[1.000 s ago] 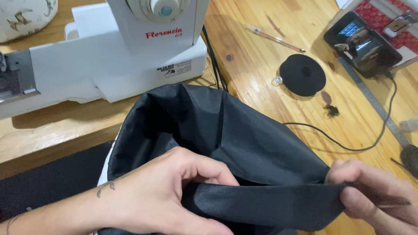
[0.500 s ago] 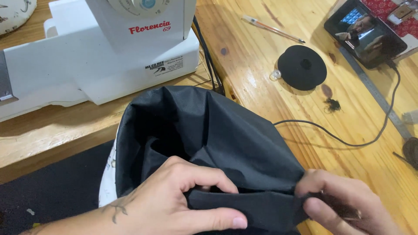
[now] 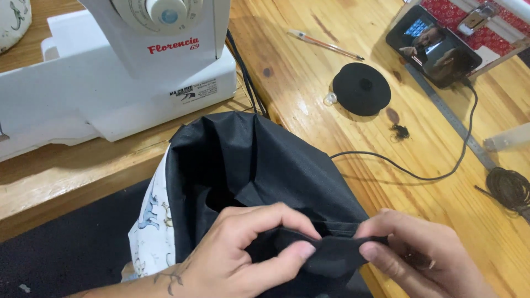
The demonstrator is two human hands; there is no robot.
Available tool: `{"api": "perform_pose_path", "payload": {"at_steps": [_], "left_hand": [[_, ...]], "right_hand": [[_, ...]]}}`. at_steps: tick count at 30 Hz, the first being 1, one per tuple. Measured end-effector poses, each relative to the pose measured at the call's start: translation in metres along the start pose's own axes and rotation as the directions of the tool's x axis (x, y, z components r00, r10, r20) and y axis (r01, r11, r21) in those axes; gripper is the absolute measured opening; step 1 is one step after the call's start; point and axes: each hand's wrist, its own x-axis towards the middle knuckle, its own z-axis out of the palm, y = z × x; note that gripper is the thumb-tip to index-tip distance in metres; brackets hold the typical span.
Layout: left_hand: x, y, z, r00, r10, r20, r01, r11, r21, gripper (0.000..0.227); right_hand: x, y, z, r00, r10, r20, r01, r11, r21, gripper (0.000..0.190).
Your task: Hand-sewing a seam on a black fabric bag using a needle and thread.
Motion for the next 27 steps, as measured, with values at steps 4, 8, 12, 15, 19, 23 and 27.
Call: {"api": "perform_pose_path", "payload": {"at_steps": [4,8,12,15,19,23,27], "left_hand": [[-0.001,-0.003,0.008,0.966,0.192,-0.171,-0.187,0.981,0.044,0.016],[-0.001,-0.015,0.008,0.849,0.516,-0.112,-0.439,0.808,0.393,0.009],[-0.004,-0.012,0.015,0.816,0.562,-0.139,-0.43,0.749,0.505,0.008],[-0.008,-0.016,0.016,0.813,0.575,-0.093,-0.455,0.726,0.516,0.016],[-0.008,-0.029,0.018,0.717,0.695,-0.042,-0.534,0.588,0.608,0.014],[-0.021,-0.044,0.035,0.729,0.647,-0.222,-0.406,0.671,0.62,0.018],[-0.028,-0.055,0.027,0.747,0.649,-0.144,-0.464,0.664,0.586,0.022]], "right_hand": [[0.001,0.001,-0.006,0.999,0.046,0.014,-0.045,0.999,-0.029,0.016],[-0.004,-0.006,-0.005,0.95,0.302,0.077,-0.31,0.941,0.138,0.023],[-0.013,0.018,-0.005,0.978,0.059,0.199,-0.138,0.902,0.41,0.033],[-0.014,0.005,0.0,0.969,0.245,0.025,-0.233,0.881,0.413,0.019],[-0.011,-0.011,0.008,0.799,0.597,-0.069,-0.596,0.773,-0.216,0.025],[-0.02,-0.013,0.016,0.93,0.352,-0.108,-0.368,0.896,-0.25,0.043],[-0.037,0.077,-0.002,0.901,0.412,0.133,-0.36,0.883,-0.301,0.069]]}}
